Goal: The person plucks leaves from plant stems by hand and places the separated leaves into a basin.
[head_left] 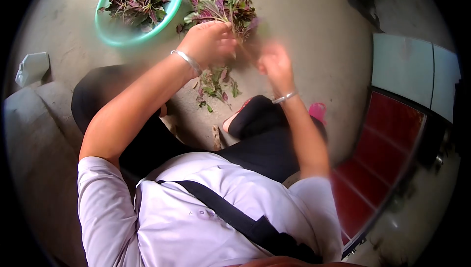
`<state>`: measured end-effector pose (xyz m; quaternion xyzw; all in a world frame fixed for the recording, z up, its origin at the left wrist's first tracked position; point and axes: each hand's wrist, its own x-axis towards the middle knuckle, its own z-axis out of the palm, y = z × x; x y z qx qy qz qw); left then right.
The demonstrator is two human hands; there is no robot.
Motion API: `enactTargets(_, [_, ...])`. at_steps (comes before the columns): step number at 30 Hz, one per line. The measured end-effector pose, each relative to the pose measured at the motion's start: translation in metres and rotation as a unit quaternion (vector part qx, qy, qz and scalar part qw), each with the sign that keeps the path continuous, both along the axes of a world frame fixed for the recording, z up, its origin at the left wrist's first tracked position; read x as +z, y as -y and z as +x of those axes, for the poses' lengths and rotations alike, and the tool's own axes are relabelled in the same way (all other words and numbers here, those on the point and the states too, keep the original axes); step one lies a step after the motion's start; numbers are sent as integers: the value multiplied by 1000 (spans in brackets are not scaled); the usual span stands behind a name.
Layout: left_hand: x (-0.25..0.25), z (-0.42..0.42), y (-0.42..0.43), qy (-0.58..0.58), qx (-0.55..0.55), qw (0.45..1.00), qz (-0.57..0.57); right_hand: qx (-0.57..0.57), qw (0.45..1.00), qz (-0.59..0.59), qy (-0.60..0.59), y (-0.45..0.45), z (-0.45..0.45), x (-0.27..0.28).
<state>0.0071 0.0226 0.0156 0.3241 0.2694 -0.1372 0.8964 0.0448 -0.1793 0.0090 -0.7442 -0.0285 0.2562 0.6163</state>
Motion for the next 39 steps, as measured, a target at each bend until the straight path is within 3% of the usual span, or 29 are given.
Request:
enactTargets(3, [5, 0, -2, -19, 14, 999, -31, 179, 968, -159, 79, 10, 3, -6])
enactTargets(6, [4, -2, -1, -6, 19, 997, -78, 298, 926, -183, 138, 15, 0, -10])
enactTargets(10, [3, -1, 1, -15, 3, 997, -78, 157, 983, -38, -85, -1, 2, 21])
enactTargets(15, [-5, 0, 5, 26, -30, 993, -108, 136, 957, 99, -238, -13, -1, 41])
enactTargets(20, [-13, -3, 6, 85, -74, 987, -117, 122, 965, 84, -216, -10, -3, 39])
enactTargets(28, [-4, -2, 6, 57, -144, 985, -74, 104, 988, -15, -110, -2, 1, 51])
enactTargets(39, [3, -2, 0, 62, -207, 969, -121, 83, 994, -12, -68, 8, 10, 54])
